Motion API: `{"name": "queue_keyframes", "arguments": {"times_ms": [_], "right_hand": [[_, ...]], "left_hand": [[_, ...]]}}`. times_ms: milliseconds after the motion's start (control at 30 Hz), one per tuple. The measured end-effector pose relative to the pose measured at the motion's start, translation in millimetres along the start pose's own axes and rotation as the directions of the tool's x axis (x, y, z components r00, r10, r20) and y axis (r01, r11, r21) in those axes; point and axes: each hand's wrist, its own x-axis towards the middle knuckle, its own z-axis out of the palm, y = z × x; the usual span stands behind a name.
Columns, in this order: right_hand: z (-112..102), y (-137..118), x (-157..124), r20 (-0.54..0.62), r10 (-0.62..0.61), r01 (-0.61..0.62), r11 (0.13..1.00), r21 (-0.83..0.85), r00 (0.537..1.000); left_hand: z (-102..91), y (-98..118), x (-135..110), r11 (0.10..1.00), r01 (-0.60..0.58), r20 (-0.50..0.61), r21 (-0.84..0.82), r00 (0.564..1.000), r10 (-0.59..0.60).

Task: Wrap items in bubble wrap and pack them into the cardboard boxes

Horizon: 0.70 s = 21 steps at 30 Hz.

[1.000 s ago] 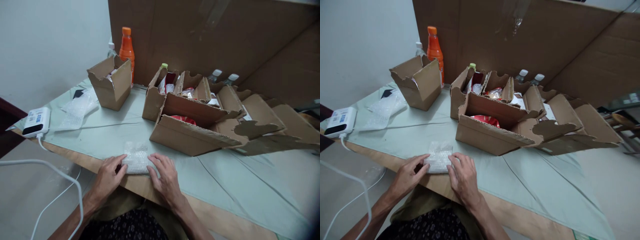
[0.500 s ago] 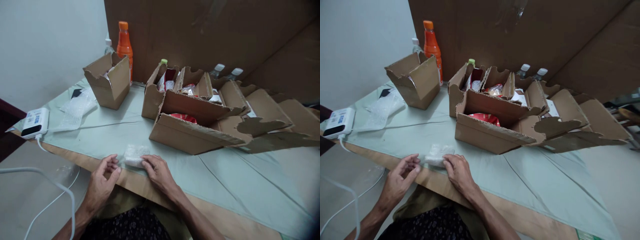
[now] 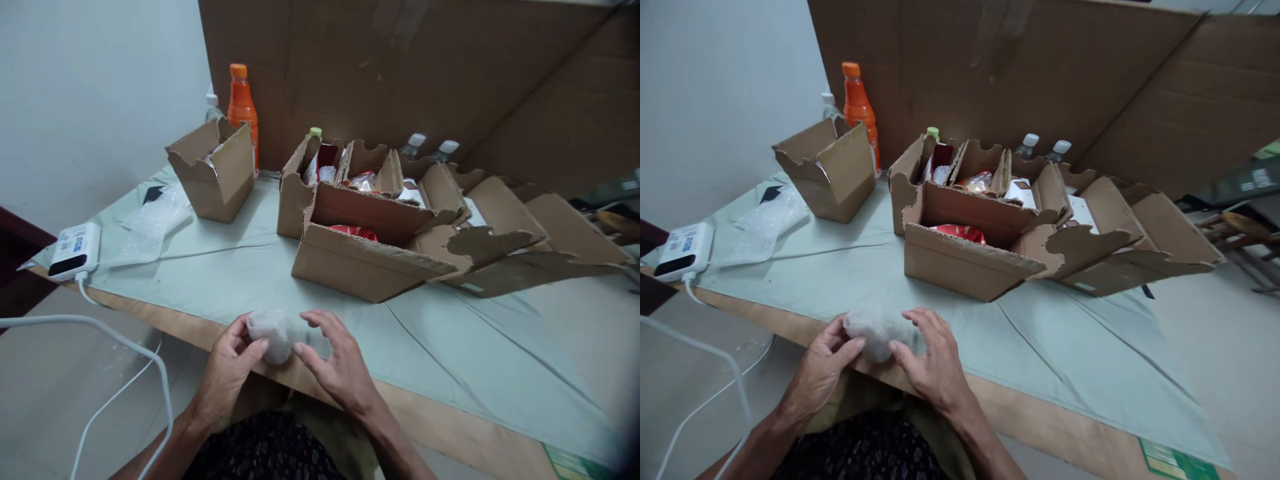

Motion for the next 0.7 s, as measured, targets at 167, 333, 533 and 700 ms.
{"name": "queue_keyframes", "arguments": {"times_ms": [167, 333, 533, 700], "right_hand": [[-18, -8, -4, 0.172, 0.018, -0.036, 0.994, 0.104, 0.985], [-24, -18, -8, 0.043, 0.049, -0.056, 0.986, 0.157, 0.998], [-56, -11, -14, 0.09, 0.047, -0.051, 0.998, 0.037, 0.995], [-93, -17, -13, 0.042, -0.199, 0.204, 0.964, -0.174, 0.979]], "left_hand": [[8.1, 8, -7, 0.937, -0.126, 0.162, 0.326, 0.984, 0.076], [18.2, 3, -5, 0.933, -0.172, 0.324, 0.317, 0.944, 0.064], [34.5, 7, 10, 0.788, -0.349, 0.437, 0.507, 0.892, 0.114], [38.3, 8, 30, 0.768, -0.454, 0.517, 0.451, 0.834, 0.19]]}}
